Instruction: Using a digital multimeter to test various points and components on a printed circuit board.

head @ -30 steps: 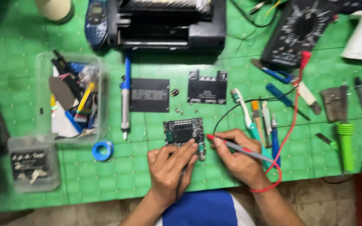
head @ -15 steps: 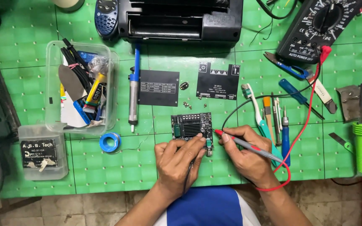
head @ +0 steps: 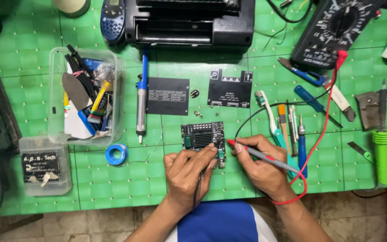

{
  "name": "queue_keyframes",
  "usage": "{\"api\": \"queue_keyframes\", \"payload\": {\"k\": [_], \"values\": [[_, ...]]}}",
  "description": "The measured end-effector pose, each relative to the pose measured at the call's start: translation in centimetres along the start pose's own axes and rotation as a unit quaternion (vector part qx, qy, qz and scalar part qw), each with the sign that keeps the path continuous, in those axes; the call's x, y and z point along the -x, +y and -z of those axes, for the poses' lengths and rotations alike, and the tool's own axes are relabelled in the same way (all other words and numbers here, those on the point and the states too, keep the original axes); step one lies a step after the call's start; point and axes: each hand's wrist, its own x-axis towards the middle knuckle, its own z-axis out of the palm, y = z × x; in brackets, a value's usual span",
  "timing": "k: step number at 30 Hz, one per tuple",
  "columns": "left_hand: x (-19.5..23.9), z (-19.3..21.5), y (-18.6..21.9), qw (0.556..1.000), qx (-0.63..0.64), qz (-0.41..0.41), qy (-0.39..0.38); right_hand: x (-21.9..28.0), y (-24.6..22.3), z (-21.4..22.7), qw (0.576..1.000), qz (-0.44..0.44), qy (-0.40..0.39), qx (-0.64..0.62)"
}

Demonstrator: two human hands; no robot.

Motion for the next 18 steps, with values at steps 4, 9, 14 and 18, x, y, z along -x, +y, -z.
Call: {"api": "queue_keyframes", "payload": {"k": [4,9,14,18], "values": [[-0.16,0.04,0.12,1.0,0.009,-0.002,0.004,-0.01,0.19,-0.04,1.0,-0.004,0.014,0.004],[0.19,-0.33,-0.08,1.0,-0.017,-0.005,0.013,-0.21,-0.18,0.02,0.999,-0.023,-0.002,-0.027],[0.28,-0.74,-0.34,1.0,-0.023,-0.011,0.018,-0.57,-0.37,0.3,0.999,-0.002,-0.007,-0.041],[0.05,-0.07,-0.08,1.0,-0.002,-0.007,0.008,-0.22,-0.23,0.16,0.999,-0.038,-0.008,-0.031]]}}
